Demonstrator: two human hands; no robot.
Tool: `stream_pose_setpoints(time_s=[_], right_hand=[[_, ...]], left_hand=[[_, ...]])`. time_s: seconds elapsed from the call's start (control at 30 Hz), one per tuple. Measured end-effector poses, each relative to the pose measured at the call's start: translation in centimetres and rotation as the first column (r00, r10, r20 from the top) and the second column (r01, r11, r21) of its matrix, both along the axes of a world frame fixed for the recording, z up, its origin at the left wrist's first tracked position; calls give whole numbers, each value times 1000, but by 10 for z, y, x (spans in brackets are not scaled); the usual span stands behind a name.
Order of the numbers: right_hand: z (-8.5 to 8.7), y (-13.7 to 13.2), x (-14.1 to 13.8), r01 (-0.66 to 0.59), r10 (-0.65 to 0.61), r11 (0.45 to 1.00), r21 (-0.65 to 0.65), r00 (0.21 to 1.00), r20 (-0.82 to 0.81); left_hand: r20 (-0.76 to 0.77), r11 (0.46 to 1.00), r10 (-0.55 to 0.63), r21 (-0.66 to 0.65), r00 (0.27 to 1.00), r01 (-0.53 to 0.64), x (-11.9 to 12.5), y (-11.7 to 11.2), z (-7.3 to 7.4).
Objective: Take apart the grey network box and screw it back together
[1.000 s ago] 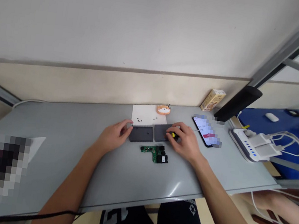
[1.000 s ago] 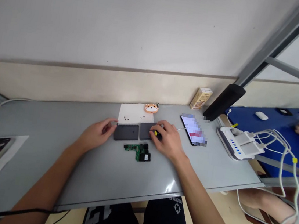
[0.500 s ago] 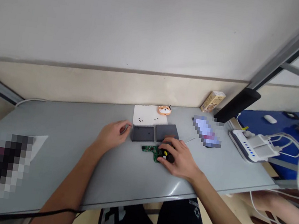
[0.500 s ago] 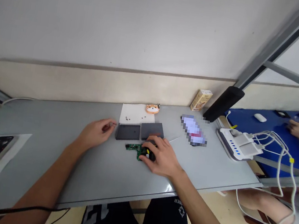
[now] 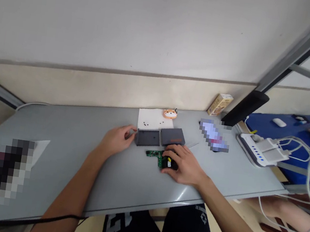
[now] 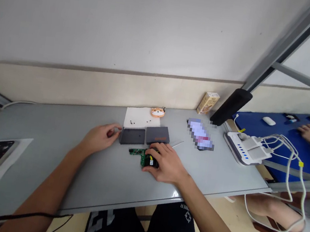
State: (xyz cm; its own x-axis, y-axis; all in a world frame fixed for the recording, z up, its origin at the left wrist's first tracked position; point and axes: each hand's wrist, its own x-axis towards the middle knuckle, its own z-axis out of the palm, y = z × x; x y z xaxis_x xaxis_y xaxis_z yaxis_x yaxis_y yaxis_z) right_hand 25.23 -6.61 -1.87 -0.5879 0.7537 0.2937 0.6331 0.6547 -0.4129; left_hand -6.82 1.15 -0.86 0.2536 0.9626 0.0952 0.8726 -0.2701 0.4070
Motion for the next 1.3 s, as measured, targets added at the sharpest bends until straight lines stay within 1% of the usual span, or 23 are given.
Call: stream_pose_setpoints(time_s=[0.23, 0.3, 0.37, 0.4, 0.47, 0.5, 0.53, 0.57, 0.6, 0.63, 0.67, 0.7, 0.77, 0.8, 0.83, 0.87, 0.9, 0.93, 0.97, 1.03, 1.1, 1.17, 1.3], right_hand=[[1, -1, 0, -20, 20, 1000, 13, 1000, -22], [5, -1, 2, -10, 15, 998, 59, 997, -80], [14, 0, 5, 42, -14, 992, 119, 974, -225], [20, 1, 5, 96, -46, 986, 138, 944, -326], [33, 5, 4, 257, -147, 958, 128, 823, -549], [40, 7, 2, 354, -233, 931, 82, 756, -612], [46, 9, -1, 413, -289, 909, 51, 717, -635], [52, 11, -4, 406, -302, 913, 31, 728, -616], [58, 11, -8, 359, -278, 933, 27, 768, -577], [62, 11, -12, 329, -259, 944, 34, 799, -543], [66, 10, -15, 330, -253, 942, 57, 811, -527], [70, 8, -17, 345, -249, 934, 91, 812, -529], [71, 4, -18, 442, -302, 887, 133, 773, -558], [70, 2, -17, 469, -336, 874, 127, 773, -539], [66, -1, -14, 464, -360, 879, 112, 798, -483], [60, -4, -10, 428, -365, 900, 85, 845, -390], [53, -7, -6, 352, -328, 934, 54, 909, -259], [45, -11, -1, 259, -250, 964, 52, 958, -142], [37, -14, 3, 189, -187, 981, 34, 981, -47], [24, -20, 9, 127, -127, 992, 6, 990, 64], [16, -23, 9, 93, -94, 996, 13, 990, 109], [14, -22, 5, 61, -64, 998, 26, 987, 145], [16, -12, -5, 20, -31, 999, 49, 973, 227]], left_hand=[[-3, 1000, -5, -14, 1000, 5, 1, 0, 1], [-11, 1000, -9, -1, 1000, 9, 1, 1, 1], [-19, 1000, -9, 7, 1000, 10, 0, 2, 0], [-21, 1000, -9, 6, 1000, 9, 0, 2, -1], [-30, 1000, -8, -2, 1000, 7, -1, 4, -1], [-36, 1000, -4, -6, 999, 4, -1, 4, -1], [-42, 1000, -1, -7, 999, 1, -2, 5, -1], [-45, 1000, 0, -6, 999, 0, -2, 5, -2], [-46, 1000, 1, -6, 999, -1, -2, 6, -2], [-42, 1000, 2, -8, 999, -2, -3, 6, -2], [-37, 1000, 3, -12, 999, -4, -3, 6, -2], [-33, 1000, 6, -17, 999, -7, -3, 6, -2], [-29, 1000, 10, -23, 1000, -10, -3, 6, -1], [-28, 1000, 9, -23, 1000, -9, -3, 5, -1], [-27, 1000, 8, -25, 1000, -9, -3, 5, -1], [-24, 1000, 10, -27, 1000, -11, -3, 4, 0], [-20, 999, 9, -31, 1000, -10, -3, 4, 0], [-19, 999, 5, -36, 1000, -6, -2, 4, 1], [-21, 999, -1, -41, 1000, 0, -2, 3, 1], [-30, 999, -15, -44, 999, 13, -2, 3, 2], [-36, 999, -24, -36, 999, 23, -2, 3, 2], [-22, 999, -30, -27, 999, 29, -1, 3, 0], [13, 999, -32, -36, 999, 32, -2, 3, -2]])
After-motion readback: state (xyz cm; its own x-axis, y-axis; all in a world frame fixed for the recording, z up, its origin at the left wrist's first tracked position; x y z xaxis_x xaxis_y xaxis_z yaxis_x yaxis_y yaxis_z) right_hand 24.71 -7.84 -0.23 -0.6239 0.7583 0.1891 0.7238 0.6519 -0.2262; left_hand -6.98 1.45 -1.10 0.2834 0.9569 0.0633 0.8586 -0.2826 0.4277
